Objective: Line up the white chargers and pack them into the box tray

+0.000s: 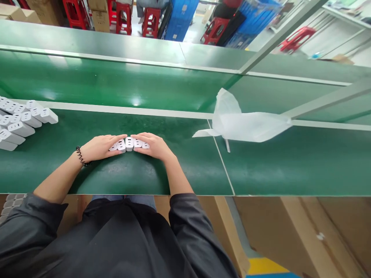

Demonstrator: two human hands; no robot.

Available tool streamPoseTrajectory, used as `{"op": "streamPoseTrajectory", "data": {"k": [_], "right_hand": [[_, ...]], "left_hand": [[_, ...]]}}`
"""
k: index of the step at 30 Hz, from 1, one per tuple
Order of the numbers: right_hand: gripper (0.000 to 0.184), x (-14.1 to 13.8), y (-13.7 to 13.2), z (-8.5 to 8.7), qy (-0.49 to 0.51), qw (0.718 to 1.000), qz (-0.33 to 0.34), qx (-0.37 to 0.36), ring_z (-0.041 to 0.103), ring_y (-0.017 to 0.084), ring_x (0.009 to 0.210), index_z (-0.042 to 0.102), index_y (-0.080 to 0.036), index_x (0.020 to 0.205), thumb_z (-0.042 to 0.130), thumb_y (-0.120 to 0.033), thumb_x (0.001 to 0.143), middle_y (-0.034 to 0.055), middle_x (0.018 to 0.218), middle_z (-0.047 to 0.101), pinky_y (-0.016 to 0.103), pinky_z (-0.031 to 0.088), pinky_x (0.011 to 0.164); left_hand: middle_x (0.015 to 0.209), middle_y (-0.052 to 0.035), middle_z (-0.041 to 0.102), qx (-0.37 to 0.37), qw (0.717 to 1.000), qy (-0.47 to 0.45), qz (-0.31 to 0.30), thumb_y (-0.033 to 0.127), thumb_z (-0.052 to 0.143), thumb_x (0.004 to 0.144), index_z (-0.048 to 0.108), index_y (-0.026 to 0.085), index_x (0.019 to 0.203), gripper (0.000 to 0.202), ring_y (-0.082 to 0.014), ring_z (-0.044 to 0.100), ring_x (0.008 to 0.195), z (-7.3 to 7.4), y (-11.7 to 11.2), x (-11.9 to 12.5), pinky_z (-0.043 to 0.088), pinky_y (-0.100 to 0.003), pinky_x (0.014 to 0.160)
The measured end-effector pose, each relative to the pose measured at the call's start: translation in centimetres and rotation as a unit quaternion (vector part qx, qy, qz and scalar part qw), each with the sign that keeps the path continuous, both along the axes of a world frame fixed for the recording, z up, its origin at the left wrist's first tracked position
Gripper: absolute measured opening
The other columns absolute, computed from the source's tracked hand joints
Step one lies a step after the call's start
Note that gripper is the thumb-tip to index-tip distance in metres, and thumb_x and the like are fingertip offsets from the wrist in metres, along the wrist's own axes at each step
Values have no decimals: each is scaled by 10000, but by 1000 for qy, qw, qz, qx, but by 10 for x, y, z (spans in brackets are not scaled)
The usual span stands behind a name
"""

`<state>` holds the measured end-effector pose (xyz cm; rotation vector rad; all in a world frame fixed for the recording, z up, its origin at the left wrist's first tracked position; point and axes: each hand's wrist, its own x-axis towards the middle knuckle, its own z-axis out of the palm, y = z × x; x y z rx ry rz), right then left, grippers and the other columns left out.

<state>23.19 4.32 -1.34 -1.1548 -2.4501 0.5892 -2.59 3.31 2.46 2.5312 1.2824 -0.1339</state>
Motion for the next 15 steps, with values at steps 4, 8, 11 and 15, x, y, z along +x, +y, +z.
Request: {"op": "streamPoseTrajectory", "data": {"k": [4, 8, 11, 15], "right_hand": [[553, 2, -1, 7, -19, 998, 53, -9, 618, 258, 1196, 538, -302, 1437, 643, -446, 913, 55, 1351, 635, 431, 534, 1004], [688, 4, 1, 16, -28, 997, 76, -3, 566, 284, 1264, 439, -328, 1509, 671, -485, 880, 51, 1415, 590, 476, 511, 1043], [636, 0, 4, 15, -36, 997, 74, -10, 612, 285, 1202, 499, -318, 1470, 665, -486, 879, 50, 1362, 632, 468, 518, 1025], [535, 0, 1, 9, -60, 997, 36, -36, 680, 277, 1051, 591, -306, 1382, 652, -495, 886, 48, 1206, 711, 426, 558, 896]], "left_hand": [[1499, -107, 490, 2, 998, -65, -27, 551, 598, 926, 277, 246, 1564, 776, -274, 494, 1349, 9, -10, -31, 417, -410, 1118], [1561, -119, 399, 17, 994, -110, 13, 612, 658, 854, 273, 249, 1565, 886, -288, 384, 1430, -1, -30, -71, 349, -439, 1188], [1525, -123, 450, 13, 990, -119, 68, 606, 652, 852, 335, 229, 1536, 843, -286, 440, 1380, -15, -36, -84, 398, -430, 1149], [1251, -83, 658, 19, 989, -125, 81, 595, 642, 864, 494, 242, 1435, 688, -247, 616, 1090, -23, -25, -74, 509, -355, 935]]}}
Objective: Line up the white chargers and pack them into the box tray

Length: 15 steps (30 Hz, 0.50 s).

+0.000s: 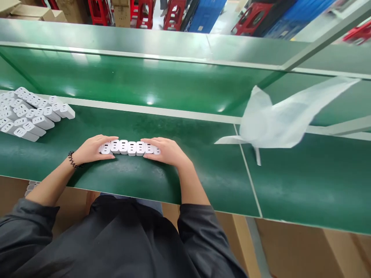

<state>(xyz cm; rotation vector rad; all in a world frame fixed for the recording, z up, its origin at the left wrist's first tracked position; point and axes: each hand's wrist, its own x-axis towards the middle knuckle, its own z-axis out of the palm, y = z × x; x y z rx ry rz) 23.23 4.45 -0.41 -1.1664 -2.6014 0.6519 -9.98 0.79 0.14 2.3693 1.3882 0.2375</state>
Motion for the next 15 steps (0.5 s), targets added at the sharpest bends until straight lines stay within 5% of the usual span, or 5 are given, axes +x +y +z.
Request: {"op": "streamPoseTrajectory", "data": {"k": [7, 15], "right_hand": [[584, 35, -8, 9, -41, 996, -43, -72, 682, 289, 1026, 613, -348, 1353, 674, -596, 828, 42, 1178, 711, 422, 576, 837], [724, 49, -14, 10, -67, 991, -47, -103, 633, 333, 1177, 500, -340, 1459, 650, -650, 822, 56, 1364, 618, 464, 583, 919]], "left_hand": [[1231, -35, 694, -4, 995, -7, -95, 542, 646, 885, 574, 245, 1355, 561, -205, 615, 975, -2, 28, 38, 485, -305, 853], [1262, -72, 681, 63, 990, -59, -114, 585, 584, 927, 589, 225, 1344, 551, -224, 623, 1053, -14, 20, 43, 506, -337, 924]]}}
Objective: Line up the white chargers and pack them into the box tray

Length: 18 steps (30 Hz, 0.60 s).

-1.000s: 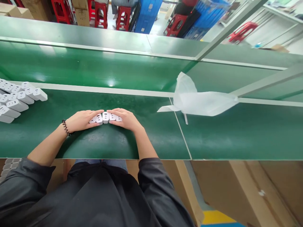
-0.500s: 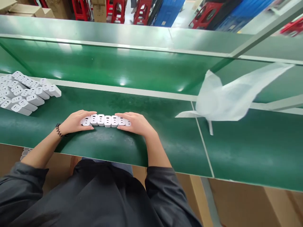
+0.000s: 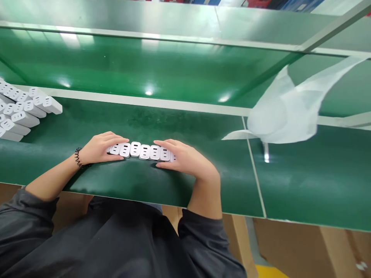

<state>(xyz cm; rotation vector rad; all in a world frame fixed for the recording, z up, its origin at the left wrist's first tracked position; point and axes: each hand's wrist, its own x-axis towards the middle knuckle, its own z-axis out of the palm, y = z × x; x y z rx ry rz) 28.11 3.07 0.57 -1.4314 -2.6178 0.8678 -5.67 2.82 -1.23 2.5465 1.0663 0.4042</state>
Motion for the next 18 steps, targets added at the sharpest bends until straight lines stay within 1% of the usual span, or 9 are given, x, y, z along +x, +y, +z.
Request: {"op": "streamPoseTrajectory", "data": {"k": [2, 3, 6, 8, 11, 14, 16, 18], "right_hand": [[809, 10, -4, 3, -11, 1000, -7, -1, 607, 346, 1223, 436, -343, 1504, 670, -663, 798, 66, 1413, 582, 477, 578, 943], [843, 15, -6, 6, -19, 1000, -10, -9, 589, 349, 1253, 401, -345, 1524, 671, -670, 794, 67, 1445, 557, 481, 571, 961], [873, 29, -12, 18, -49, 997, -23, -48, 546, 344, 1312, 320, -345, 1559, 636, -675, 815, 59, 1518, 486, 480, 542, 1011], [862, 31, -15, 24, -65, 995, -38, -72, 538, 334, 1320, 307, -328, 1563, 626, -640, 826, 57, 1531, 469, 469, 522, 1037], [818, 28, -15, 28, -76, 992, -51, -91, 537, 324, 1317, 348, -290, 1542, 634, -532, 815, 65, 1504, 493, 451, 511, 1048], [744, 26, -14, 27, -72, 991, -60, -96, 562, 306, 1280, 397, -267, 1509, 593, -429, 809, 71, 1460, 531, 439, 510, 1042], [653, 27, -12, 26, -61, 991, -68, -96, 584, 291, 1244, 477, -269, 1444, 566, -423, 816, 64, 1416, 568, 426, 516, 1027], [528, 31, -10, 26, -59, 989, -95, -94, 613, 283, 1188, 579, -279, 1326, 543, -459, 831, 54, 1353, 611, 413, 537, 981]], "left_hand": [[1302, -100, 653, 39, 999, -25, -8, 593, 599, 918, 556, 196, 1370, 603, -234, 609, 1124, 0, -1, -3, 497, -357, 991], [1306, -108, 647, 56, 998, -39, -14, 599, 612, 908, 539, 189, 1380, 629, -235, 607, 1138, 0, -1, -5, 499, -361, 999], [1289, -111, 648, 91, 993, -67, -31, 599, 653, 882, 510, 190, 1391, 669, -236, 624, 1115, 1, 0, -8, 530, -357, 949], [1280, -114, 650, 106, 992, -66, -37, 584, 671, 874, 506, 186, 1391, 672, -246, 629, 1109, 4, 0, -10, 538, -361, 931], [1283, -117, 648, 112, 992, -38, -41, 559, 671, 884, 489, 190, 1409, 667, -259, 631, 1116, 7, 1, -13, 541, -369, 925], [1304, -117, 637, 104, 993, -14, -47, 553, 651, 901, 456, 198, 1441, 675, -260, 633, 1126, 8, 3, -16, 543, -362, 916], [1318, -117, 629, 97, 994, -6, -53, 557, 635, 910, 438, 199, 1456, 682, -255, 635, 1126, 7, 4, -19, 542, -356, 915], [1324, -120, 624, 92, 994, 0, -57, 564, 623, 916, 426, 194, 1463, 689, -254, 636, 1118, 6, 6, -21, 540, -357, 917]]}}
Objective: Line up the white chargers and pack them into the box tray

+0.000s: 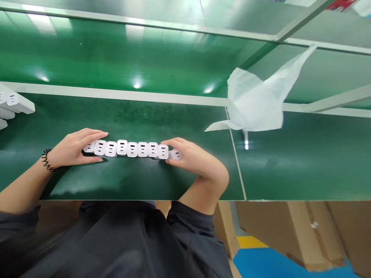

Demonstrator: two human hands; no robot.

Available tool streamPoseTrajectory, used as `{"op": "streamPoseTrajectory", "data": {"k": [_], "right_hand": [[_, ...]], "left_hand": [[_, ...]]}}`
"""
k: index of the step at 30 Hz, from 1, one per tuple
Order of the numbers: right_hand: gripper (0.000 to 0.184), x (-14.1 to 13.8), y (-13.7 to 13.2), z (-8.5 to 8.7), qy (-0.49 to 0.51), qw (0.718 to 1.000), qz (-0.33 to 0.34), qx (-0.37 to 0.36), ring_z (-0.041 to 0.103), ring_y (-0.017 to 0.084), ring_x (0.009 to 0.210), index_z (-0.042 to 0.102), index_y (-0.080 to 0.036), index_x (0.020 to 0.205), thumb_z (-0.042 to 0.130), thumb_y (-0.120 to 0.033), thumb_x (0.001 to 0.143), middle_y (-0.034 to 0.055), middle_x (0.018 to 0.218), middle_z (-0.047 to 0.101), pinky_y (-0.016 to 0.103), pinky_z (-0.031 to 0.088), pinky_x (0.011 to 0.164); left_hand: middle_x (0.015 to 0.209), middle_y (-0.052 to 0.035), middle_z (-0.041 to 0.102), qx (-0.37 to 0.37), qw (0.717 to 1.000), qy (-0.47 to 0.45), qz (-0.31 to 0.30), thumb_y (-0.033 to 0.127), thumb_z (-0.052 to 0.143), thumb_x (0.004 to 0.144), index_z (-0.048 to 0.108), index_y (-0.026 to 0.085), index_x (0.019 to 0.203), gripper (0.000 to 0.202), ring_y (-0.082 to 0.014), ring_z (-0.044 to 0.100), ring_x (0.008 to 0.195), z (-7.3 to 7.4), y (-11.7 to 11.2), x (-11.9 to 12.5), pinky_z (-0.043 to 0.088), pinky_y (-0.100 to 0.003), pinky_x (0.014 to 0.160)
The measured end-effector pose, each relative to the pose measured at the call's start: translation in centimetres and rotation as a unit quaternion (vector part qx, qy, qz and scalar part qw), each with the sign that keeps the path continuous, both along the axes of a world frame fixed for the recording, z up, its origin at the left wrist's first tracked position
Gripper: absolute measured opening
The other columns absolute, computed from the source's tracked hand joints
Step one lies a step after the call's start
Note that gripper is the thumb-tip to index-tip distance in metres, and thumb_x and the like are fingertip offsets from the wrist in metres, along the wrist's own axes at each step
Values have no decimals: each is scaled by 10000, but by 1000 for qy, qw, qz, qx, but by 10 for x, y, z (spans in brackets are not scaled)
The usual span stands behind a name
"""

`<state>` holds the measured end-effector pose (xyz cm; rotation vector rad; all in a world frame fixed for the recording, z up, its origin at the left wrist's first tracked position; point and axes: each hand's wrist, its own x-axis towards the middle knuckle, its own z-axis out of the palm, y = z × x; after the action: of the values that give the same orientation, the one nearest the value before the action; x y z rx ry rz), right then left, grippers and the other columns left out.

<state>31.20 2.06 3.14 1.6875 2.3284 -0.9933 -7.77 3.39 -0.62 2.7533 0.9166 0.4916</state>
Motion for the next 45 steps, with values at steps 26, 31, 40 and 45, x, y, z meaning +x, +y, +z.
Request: {"op": "streamPoseTrajectory", "data": {"k": [26, 31, 40, 45], "right_hand": [[664, 8, 11, -7, -25, 993, -70, -89, 676, 246, 915, 617, -404, 1279, 579, -786, 736, -24, 1296, 671, 417, 578, 854], [605, 15, 10, -8, -1, 994, -71, -83, 694, 250, 926, 652, -367, 1202, 582, -753, 743, 2, 1229, 698, 398, 584, 850], [392, 9, 9, -5, 39, 999, 15, 7, 663, 263, 1047, 676, -354, 1156, 591, -584, 850, 41, 1399, 567, 364, 593, 772], [453, 5, 9, -4, 21, 1000, 1, -17, 627, 277, 1146, 651, -377, 1247, 536, -620, 882, 15, 1378, 606, 355, 585, 764]], "left_hand": [[1296, -34, 662, -235, 967, 82, 55, 432, 751, 814, 315, 208, 1518, 858, -218, 568, 1124, 15, 8, -16, 430, -282, 893], [1232, -49, 682, -226, 968, 86, 62, 451, 696, 843, 353, 222, 1502, 777, -217, 589, 1071, 11, 9, -16, 438, -271, 854], [1210, -31, 689, -216, 971, 83, 60, 434, 665, 850, 413, 236, 1473, 701, -216, 594, 1052, 10, 9, -20, 444, -267, 798], [1196, -28, 689, -203, 971, 110, 68, 441, 659, 856, 435, 243, 1458, 672, -215, 603, 1025, 19, 11, -30, 446, -279, 806]]}}
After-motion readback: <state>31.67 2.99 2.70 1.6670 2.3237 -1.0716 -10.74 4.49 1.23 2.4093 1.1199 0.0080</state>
